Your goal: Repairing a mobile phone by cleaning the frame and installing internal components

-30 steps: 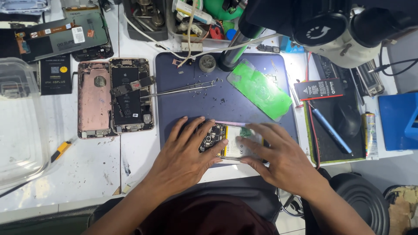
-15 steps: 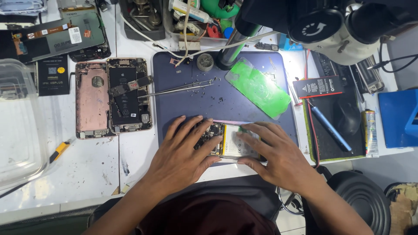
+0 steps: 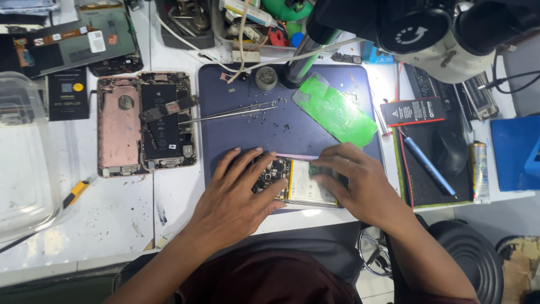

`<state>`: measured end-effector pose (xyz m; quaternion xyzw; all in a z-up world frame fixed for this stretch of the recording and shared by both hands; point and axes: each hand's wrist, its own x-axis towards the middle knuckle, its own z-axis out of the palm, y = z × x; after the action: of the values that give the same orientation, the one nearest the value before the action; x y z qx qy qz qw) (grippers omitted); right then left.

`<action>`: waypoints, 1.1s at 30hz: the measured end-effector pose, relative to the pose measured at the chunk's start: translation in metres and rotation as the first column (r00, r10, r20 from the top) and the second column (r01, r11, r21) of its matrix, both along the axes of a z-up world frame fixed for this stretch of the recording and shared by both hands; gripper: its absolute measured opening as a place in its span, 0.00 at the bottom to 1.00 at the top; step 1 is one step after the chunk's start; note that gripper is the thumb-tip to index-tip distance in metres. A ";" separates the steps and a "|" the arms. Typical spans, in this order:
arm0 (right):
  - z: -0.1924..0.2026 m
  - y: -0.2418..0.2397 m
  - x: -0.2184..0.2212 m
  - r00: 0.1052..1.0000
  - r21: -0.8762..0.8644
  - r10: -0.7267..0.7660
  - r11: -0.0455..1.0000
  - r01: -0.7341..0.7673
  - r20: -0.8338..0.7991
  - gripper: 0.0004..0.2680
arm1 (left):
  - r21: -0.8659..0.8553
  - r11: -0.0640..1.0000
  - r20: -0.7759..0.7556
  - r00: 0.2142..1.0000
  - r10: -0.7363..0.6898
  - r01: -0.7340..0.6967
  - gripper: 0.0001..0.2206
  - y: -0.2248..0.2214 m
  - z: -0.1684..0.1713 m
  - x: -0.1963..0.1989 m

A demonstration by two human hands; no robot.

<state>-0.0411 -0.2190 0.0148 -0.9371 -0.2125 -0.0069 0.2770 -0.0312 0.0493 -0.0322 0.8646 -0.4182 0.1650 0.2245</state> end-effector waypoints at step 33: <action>-0.014 -0.022 0.014 0.925 0.132 -0.323 0.944 0.301 0.199 0.01 | -0.033 0.999 -0.011 1.000 -0.010 0.009 0.17 0.001 0.003 0.003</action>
<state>-0.0273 -0.2411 0.0005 -0.9376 -0.0890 -0.1643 0.2933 -0.0278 0.0500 -0.0288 0.8597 -0.4182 0.1659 0.2418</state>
